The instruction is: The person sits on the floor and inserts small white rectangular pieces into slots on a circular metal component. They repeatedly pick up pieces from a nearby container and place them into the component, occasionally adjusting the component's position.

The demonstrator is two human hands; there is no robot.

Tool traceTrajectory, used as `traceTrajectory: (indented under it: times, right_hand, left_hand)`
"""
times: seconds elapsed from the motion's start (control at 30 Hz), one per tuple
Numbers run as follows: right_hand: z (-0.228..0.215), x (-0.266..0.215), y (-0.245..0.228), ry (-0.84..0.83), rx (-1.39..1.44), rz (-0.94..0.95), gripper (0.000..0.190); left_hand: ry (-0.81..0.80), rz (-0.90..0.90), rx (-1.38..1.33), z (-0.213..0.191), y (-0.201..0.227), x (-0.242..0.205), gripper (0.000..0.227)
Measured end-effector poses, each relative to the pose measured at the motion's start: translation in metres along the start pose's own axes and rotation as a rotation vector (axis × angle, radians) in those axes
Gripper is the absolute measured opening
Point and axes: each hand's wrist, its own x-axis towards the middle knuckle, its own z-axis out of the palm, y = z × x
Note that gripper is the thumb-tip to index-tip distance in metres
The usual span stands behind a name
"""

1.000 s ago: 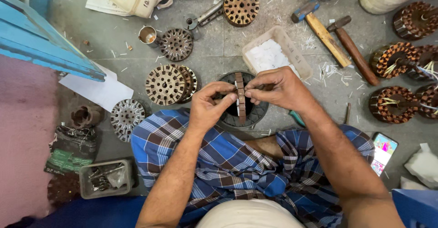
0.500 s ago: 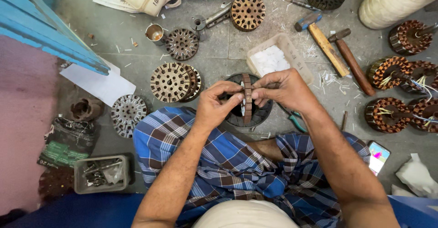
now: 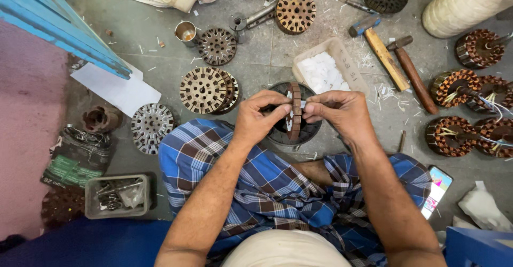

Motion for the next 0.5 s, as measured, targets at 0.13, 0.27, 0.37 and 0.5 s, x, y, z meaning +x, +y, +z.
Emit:
traceTrajectory:
  times: [0.13,0.27,0.37,0.5]
  right_hand:
    - [0.000,0.003,0.005,-0.011,0.014,0.002,0.018]
    - [0.002,0.004,0.010,-0.014,0.059,0.013,0.017]
    - [0.003,0.005,0.015,-0.039,0.101,-0.030,0.017]
    - [0.006,0.004,0.018,-0.051,0.091,-0.071,0.017]
  left_hand:
    - [-0.008,-0.018,0.007,-0.001,-0.001,0.002,0.016]
    - [-0.013,-0.022,0.021,-0.003,0.000,0.001,0.017]
    - [-0.008,-0.023,0.028,-0.001,0.000,0.001,0.017]
    - [-0.001,-0.017,0.020,-0.001,0.001,0.002,0.017]
